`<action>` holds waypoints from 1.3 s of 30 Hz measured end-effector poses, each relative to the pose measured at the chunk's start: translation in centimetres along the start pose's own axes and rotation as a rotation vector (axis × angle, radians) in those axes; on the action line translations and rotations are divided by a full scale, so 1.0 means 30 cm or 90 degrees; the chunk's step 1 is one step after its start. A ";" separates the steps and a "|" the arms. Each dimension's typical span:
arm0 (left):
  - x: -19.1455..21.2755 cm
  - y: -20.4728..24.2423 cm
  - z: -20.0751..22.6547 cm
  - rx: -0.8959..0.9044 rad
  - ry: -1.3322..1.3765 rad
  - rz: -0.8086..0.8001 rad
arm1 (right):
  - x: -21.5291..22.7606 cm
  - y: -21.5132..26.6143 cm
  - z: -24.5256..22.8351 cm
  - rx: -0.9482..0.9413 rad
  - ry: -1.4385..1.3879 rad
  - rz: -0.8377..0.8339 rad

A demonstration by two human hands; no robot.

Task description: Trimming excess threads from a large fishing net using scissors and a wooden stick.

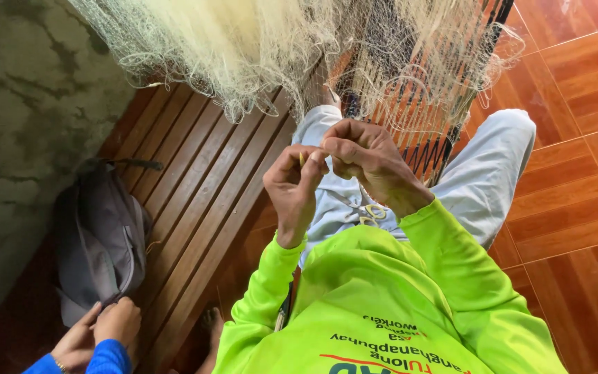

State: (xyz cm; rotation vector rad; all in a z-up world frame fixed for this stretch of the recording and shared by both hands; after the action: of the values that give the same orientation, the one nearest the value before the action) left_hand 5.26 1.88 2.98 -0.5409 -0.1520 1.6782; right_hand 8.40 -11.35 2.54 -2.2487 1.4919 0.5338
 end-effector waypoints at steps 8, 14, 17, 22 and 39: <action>-0.012 -0.037 0.052 0.176 0.105 -0.054 | 0.016 0.026 0.032 0.034 -0.079 -0.027; -0.029 -0.070 0.105 0.061 -0.046 -0.138 | 0.007 0.052 -0.066 0.161 0.169 -0.074; -0.043 -0.090 0.167 -0.056 -0.180 -0.199 | -0.042 0.063 -0.180 0.287 0.427 -0.073; -0.051 -0.093 0.175 -0.140 -0.251 -0.277 | -0.095 0.082 -0.295 0.368 0.677 -0.083; -0.029 -0.020 0.192 -0.450 -0.405 -0.146 | -0.137 0.093 -0.293 0.331 0.758 -0.102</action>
State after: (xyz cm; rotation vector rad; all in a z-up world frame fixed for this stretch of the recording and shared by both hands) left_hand 3.39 2.32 8.50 -0.4571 -1.2542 1.4924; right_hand 5.18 -13.65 11.82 -2.2127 1.5546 -1.3152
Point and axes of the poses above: each hand's wrist, its own y-axis away from the middle knuckle, its own x-axis out of the back of the hand, z = x × y, the point moved 6 cm from there along -y, towards the middle knuckle, and after that the axes turned 3 degrees about -z, right-handed, at the moved point
